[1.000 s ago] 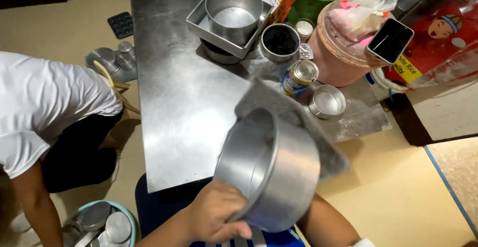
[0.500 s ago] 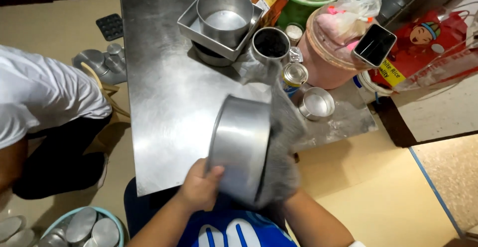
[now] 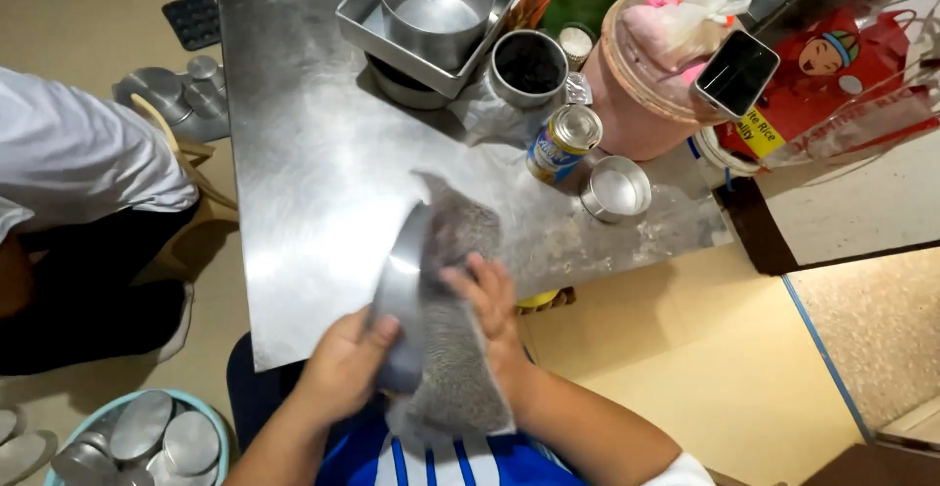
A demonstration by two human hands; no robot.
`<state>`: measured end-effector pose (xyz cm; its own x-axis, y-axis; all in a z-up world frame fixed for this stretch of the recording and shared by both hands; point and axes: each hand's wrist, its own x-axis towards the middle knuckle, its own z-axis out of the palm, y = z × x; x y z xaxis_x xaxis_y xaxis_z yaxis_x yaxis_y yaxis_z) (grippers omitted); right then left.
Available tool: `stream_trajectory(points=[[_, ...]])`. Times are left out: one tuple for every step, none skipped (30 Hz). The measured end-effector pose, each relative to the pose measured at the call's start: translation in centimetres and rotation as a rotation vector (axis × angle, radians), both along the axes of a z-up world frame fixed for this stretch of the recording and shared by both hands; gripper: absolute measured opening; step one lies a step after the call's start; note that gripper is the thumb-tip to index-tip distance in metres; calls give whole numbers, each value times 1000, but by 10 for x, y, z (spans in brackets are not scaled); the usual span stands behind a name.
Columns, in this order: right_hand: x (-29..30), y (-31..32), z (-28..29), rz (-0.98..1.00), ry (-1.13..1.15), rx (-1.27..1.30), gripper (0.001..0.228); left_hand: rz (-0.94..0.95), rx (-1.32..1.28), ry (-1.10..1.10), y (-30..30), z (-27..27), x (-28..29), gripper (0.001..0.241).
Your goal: Wiping and cleaning various metal baking pans with a cloth at a kitchen workstation.
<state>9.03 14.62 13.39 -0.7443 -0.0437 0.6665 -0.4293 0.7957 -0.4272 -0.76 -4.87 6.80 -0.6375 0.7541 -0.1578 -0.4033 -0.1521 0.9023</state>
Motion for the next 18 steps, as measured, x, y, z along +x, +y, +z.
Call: stream_trajectory(points=[[1, 5, 12, 41, 2, 78, 43, -177, -65, -29, 1, -4, 0, 56], [2, 12, 16, 42, 6, 79, 43, -176, -65, -25, 1, 6, 1, 56], [5, 20, 19, 76, -93, 81, 35, -256, -56, 164, 1, 16, 3, 58], [8, 28, 22, 111, -192, 82, 29, -334, -45, 354, 1, 25, 5, 63], [7, 32, 33, 108, -193, 79, 29, -337, -46, 353, 2, 36, 6, 63], [7, 37, 45, 177, -255, 36, 30, -386, 52, 298, 3, 48, 7, 67], [8, 41, 57, 247, -318, -9, 30, -435, 150, 239, 3, 60, 9, 72], [7, 49, 48, 244, -320, -13, 30, -439, 148, 236, -6, 62, 8, 72], [3, 60, 40, 308, -253, -56, 32, -506, 165, 330, -12, 64, 4, 66], [-1, 71, 33, 372, -185, -99, 34, -572, 182, 425, -18, 66, 0, 60], [0, 81, 20, 370, -184, -96, 34, -572, 185, 427, -16, 65, -1, 60], [-2, 86, 11, 349, -198, -114, 34, -521, 234, 471, -13, 64, -2, 60], [-6, 83, 5, 330, -214, -138, 33, -470, 277, 509, -13, 63, -1, 59], [-5, 83, 0, 311, -230, -162, 33, -470, 275, 507, -10, 59, -1, 59], [-7, 83, -6, 296, -244, -185, 33, -388, 339, 569, -8, 56, -2, 58], [-9, 83, -11, 281, -258, -207, 33, -304, 404, 631, -6, 52, -2, 58], [-8, 82, -16, 263, -277, -233, 33, -304, 399, 625, -3, 45, -2, 58], [-8, 80, -22, 245, -297, -259, 32, -222, 462, 680, 0, 39, -2, 57]])
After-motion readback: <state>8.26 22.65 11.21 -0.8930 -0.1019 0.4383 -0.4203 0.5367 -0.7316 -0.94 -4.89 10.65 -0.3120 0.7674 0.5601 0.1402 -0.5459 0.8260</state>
